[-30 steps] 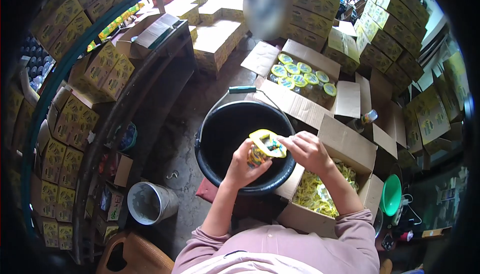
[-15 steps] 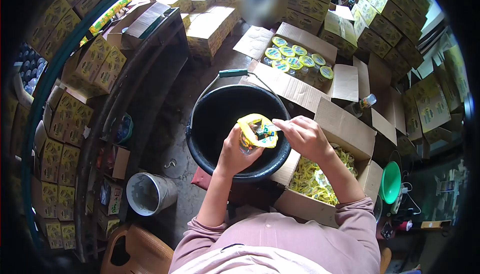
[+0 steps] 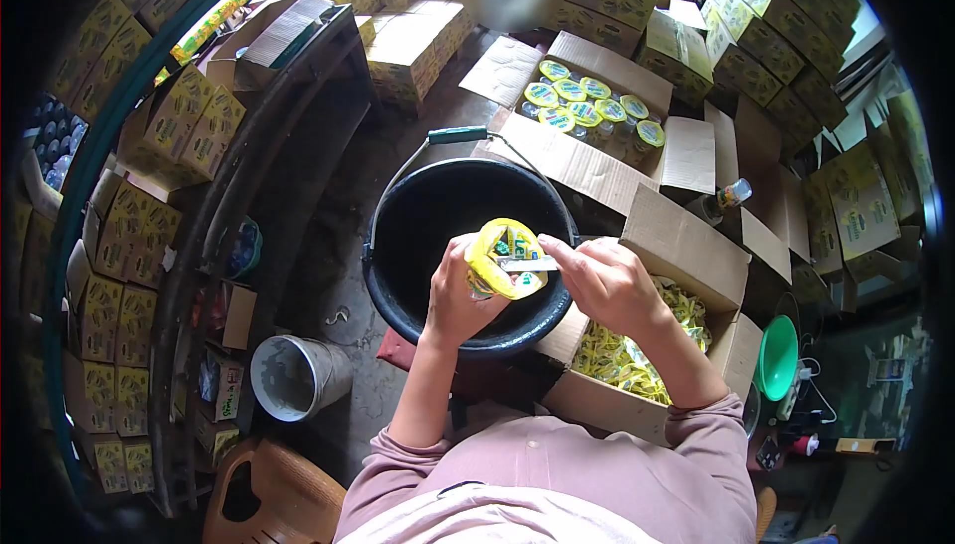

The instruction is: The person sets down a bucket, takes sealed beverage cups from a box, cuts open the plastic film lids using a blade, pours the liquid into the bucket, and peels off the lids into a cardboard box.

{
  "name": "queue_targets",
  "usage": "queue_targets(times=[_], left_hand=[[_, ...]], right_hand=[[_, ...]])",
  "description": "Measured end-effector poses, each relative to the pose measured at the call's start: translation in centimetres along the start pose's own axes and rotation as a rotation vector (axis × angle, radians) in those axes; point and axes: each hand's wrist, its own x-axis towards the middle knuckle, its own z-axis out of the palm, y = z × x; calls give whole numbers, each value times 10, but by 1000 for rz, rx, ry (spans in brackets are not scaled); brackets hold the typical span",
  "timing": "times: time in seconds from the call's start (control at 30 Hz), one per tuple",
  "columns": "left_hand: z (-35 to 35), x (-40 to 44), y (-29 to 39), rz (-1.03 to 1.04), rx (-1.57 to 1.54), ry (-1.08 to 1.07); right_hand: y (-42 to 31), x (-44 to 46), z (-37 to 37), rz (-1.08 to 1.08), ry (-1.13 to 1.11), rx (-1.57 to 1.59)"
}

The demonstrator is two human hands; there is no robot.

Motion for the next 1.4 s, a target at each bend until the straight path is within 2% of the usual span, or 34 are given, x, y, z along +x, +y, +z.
queue_targets(times=[0.3,0.9,1.2,1.3,1.4], left_hand=[[-1,4,2,95,94,42],[0,-3,-2,-85,-35,-104],[1,-1,1,-46,-141,-132],[0,0,1,-44,-182,-123],[-4,1,2,-142,-213,-176]], right_hand=[[-1,4,1,-25,21,-12],[15,1,23,-93,83,-28],[22,4,27,-143,128,-17],[23,8,23,-128,50,34],[24,11,23,-151,60,59]])
